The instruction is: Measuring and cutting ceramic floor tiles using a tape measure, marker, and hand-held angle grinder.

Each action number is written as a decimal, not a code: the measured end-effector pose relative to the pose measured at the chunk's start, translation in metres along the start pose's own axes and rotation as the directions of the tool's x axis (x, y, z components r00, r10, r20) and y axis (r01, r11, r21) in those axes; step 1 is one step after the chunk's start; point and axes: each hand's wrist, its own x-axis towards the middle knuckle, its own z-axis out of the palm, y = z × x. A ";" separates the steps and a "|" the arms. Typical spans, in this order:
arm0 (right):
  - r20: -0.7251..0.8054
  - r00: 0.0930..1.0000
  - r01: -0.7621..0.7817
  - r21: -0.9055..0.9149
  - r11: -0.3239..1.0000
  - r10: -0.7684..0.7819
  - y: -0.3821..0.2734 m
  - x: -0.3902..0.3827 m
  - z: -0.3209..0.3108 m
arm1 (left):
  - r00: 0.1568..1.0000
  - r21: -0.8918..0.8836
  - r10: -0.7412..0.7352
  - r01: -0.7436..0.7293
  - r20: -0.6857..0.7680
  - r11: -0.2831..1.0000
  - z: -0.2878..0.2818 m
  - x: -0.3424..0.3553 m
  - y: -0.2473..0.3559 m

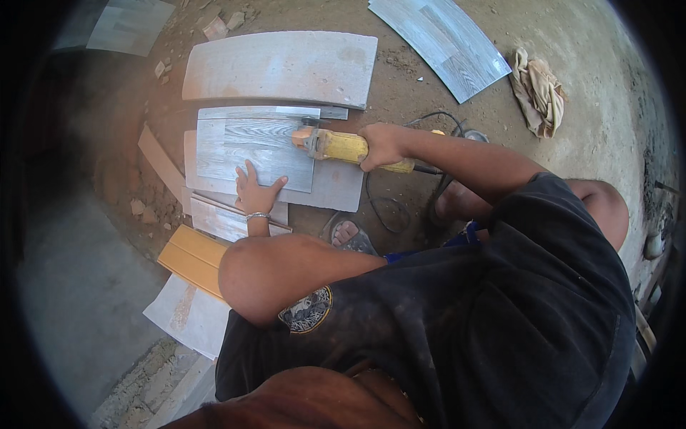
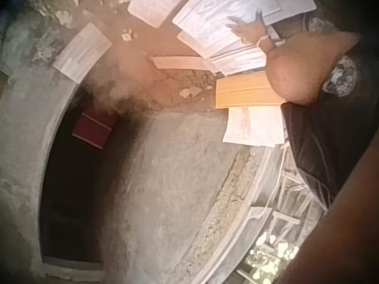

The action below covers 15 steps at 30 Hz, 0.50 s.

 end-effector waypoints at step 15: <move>0.008 1.000 -0.028 -0.064 0.998 0.028 -0.016 0.039 0.007 | 1.000 -0.014 0.017 -0.018 -0.010 1.000 0.002 0.001 -0.004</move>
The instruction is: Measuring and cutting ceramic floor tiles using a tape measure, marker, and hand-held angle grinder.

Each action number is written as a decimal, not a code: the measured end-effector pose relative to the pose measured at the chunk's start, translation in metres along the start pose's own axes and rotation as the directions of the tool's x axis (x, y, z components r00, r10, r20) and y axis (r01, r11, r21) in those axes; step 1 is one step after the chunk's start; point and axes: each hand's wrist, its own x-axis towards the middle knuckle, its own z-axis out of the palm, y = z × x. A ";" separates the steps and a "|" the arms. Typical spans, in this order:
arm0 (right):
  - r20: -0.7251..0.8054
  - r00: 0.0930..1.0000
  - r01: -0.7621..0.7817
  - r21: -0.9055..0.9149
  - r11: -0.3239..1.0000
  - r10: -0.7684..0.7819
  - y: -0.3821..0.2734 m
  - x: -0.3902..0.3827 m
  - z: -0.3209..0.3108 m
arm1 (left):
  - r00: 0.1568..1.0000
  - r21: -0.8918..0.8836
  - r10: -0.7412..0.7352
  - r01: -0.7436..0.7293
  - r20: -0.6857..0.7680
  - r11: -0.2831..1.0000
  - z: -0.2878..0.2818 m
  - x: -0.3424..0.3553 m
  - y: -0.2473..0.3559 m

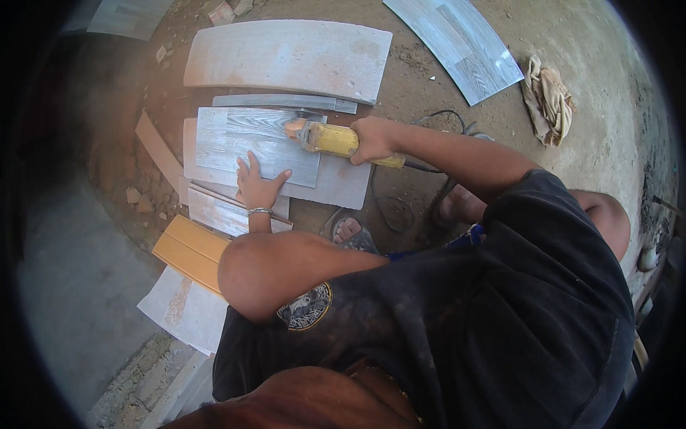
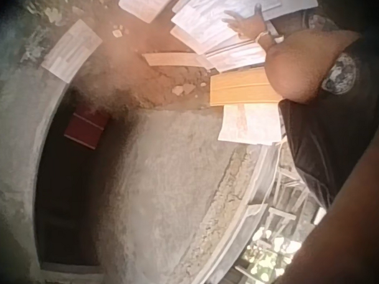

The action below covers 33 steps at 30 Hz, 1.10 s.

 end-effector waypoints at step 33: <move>0.109 0.994 0.007 0.003 1.000 -0.007 -0.086 0.102 -0.009 | 0.988 -0.256 -0.130 0.106 -0.080 0.961 -0.006 0.021 -0.077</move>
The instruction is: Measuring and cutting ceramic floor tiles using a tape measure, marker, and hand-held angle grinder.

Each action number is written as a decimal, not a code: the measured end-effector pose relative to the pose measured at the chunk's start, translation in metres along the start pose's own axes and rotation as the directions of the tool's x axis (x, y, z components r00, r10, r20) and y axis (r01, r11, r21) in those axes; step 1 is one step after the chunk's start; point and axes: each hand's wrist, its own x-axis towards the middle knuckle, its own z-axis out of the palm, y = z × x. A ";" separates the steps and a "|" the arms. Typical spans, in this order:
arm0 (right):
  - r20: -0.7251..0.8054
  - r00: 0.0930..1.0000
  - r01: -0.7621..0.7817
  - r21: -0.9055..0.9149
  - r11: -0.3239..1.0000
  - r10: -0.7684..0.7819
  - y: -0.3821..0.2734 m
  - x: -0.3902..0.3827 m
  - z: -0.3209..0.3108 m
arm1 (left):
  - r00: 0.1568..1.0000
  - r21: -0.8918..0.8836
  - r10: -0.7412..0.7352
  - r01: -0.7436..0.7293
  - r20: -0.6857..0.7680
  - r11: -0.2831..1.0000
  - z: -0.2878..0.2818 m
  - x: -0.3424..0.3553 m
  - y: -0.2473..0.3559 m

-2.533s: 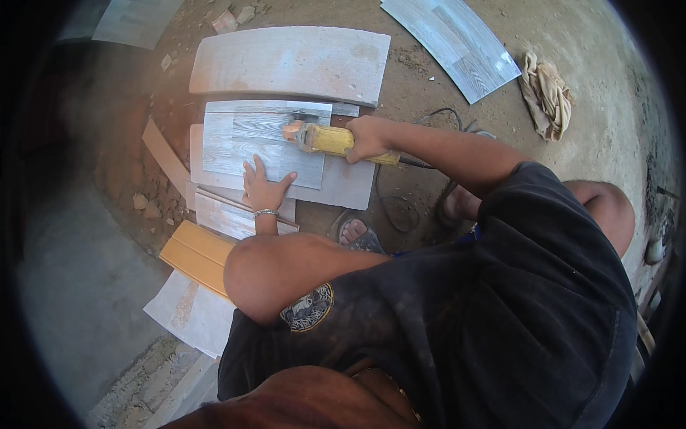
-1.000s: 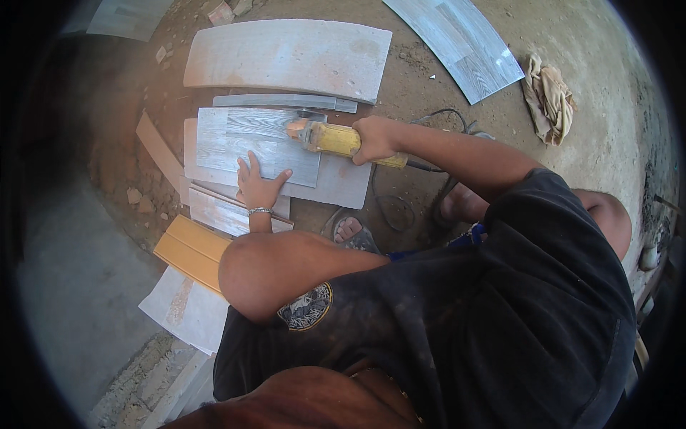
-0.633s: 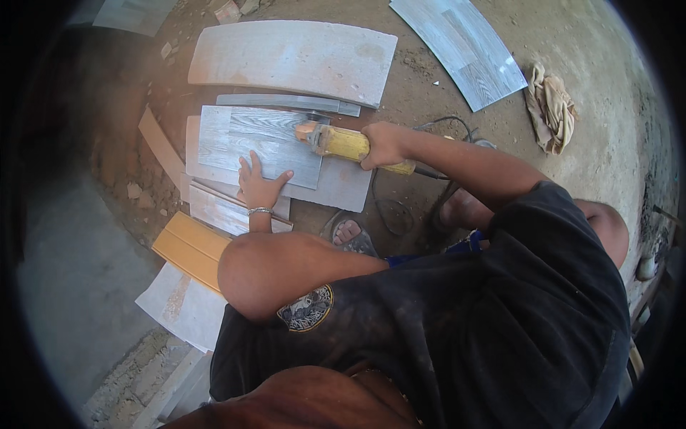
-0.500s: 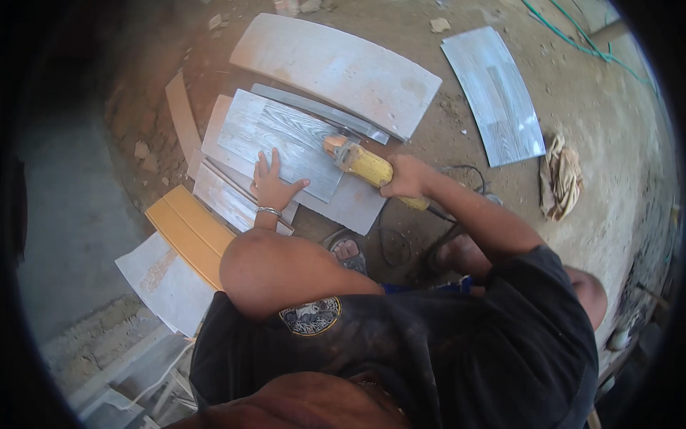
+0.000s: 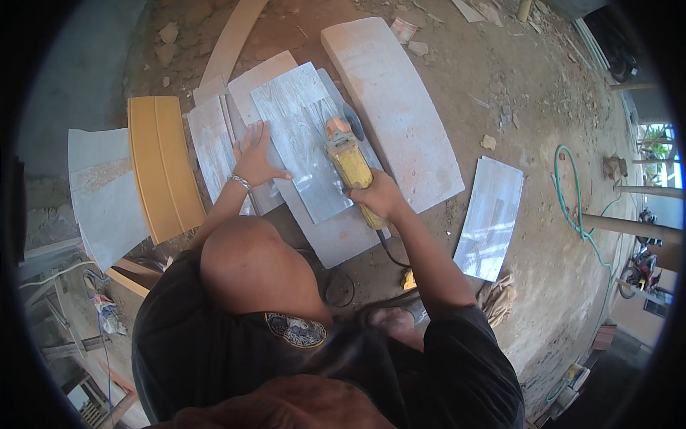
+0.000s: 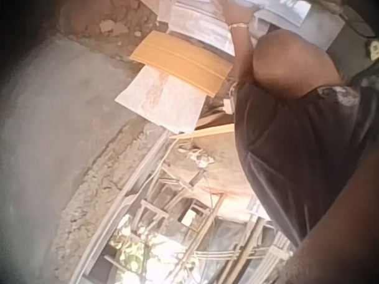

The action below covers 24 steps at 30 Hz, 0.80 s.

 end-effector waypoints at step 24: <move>-0.036 0.997 0.067 -0.070 0.995 -0.070 -0.087 0.143 -0.010 | 0.984 0.012 0.033 -0.035 0.173 0.999 -0.014 0.010 0.008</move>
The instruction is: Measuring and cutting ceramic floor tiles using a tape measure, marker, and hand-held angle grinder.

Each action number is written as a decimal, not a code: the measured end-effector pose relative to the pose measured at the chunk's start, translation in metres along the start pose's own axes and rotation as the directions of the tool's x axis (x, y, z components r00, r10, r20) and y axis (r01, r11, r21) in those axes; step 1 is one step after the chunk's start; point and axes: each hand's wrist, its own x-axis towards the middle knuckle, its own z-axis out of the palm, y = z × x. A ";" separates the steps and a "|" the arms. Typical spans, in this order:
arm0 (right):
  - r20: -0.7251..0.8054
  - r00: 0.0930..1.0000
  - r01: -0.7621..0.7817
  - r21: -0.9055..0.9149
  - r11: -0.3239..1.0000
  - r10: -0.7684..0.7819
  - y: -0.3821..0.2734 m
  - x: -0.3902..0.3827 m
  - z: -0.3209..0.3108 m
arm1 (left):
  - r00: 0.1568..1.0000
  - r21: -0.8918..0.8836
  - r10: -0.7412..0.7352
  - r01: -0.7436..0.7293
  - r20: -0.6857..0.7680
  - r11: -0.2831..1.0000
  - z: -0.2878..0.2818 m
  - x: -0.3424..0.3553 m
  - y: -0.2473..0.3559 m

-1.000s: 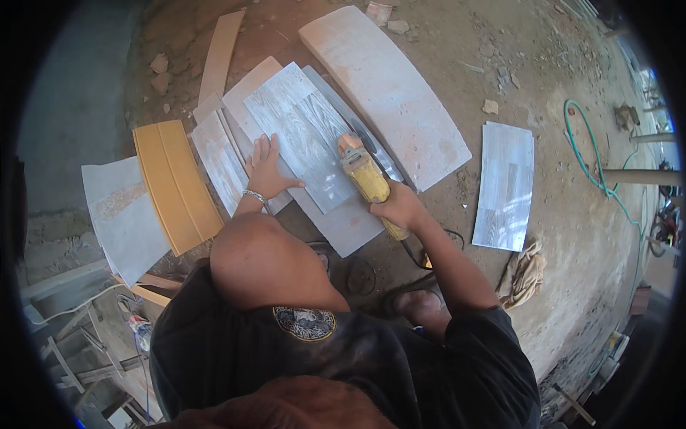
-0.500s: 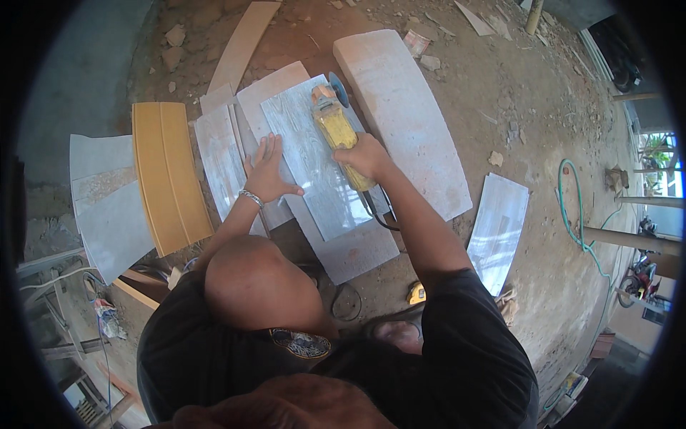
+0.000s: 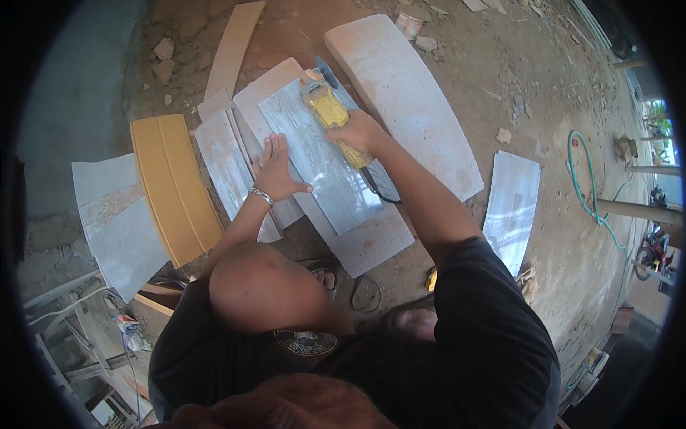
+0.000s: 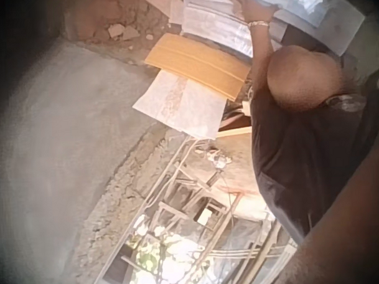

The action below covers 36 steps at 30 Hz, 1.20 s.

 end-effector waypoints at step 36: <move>-0.024 0.998 0.059 -0.070 0.996 -0.061 -0.012 0.017 0.003 | 0.998 0.283 -0.046 0.035 0.031 0.959 0.003 0.012 0.026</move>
